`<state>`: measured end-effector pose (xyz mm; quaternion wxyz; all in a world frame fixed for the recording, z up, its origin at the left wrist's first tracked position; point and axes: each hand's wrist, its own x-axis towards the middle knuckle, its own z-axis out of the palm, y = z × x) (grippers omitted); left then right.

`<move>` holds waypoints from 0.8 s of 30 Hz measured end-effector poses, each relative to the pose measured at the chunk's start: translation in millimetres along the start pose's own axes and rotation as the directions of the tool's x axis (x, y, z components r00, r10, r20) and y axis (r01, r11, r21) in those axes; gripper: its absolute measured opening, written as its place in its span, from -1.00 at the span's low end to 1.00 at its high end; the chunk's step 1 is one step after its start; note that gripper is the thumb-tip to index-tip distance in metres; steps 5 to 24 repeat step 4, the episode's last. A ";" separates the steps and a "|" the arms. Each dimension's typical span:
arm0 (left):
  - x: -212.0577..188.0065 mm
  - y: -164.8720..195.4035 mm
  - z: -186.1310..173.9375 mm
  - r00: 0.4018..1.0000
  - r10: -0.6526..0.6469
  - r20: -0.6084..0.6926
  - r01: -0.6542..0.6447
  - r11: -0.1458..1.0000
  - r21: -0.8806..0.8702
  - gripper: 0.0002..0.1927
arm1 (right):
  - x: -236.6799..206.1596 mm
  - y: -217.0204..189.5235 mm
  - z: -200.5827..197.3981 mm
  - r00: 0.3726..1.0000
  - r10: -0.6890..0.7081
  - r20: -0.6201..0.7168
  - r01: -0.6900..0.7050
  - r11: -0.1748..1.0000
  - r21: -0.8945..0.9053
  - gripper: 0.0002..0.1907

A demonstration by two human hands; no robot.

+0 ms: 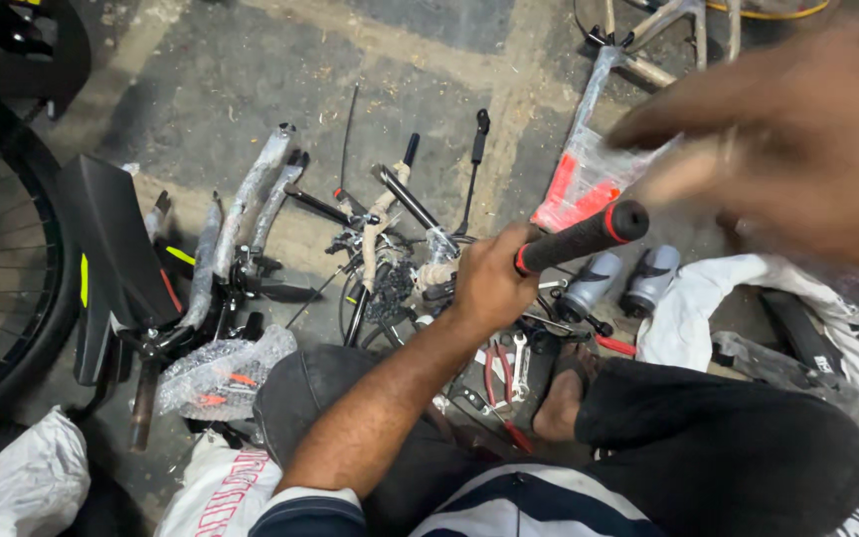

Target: The person sits on the floor assembling a bicycle handlebar assembly. They align the wrapped handlebar with the stem, insert and seat the stem tube, then use hand tools to tighten bolts and attach the handlebar grip, working on the parts in their lap.

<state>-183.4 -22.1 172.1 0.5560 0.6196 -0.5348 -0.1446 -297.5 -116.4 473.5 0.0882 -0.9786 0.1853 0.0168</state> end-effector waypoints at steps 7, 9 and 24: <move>-5.5 -11.1 17.3 0.994 0.034 0.106 -0.052 0.985 0.166 -0.74 | 38.7 4.9 73.0 0.995 -0.084 -0.062 0.069 0.976 -0.209 -0.34; -5.5 -11.1 17.3 0.994 0.034 0.106 -0.052 0.985 0.166 -0.74 | 38.7 4.9 73.0 0.995 -0.084 -0.062 0.069 0.976 -0.209 -0.34; -5.5 -11.1 17.3 0.994 0.034 0.106 -0.052 0.985 0.166 -0.74 | 38.7 4.9 73.0 0.995 -0.084 -0.062 0.069 0.976 -0.209 -0.34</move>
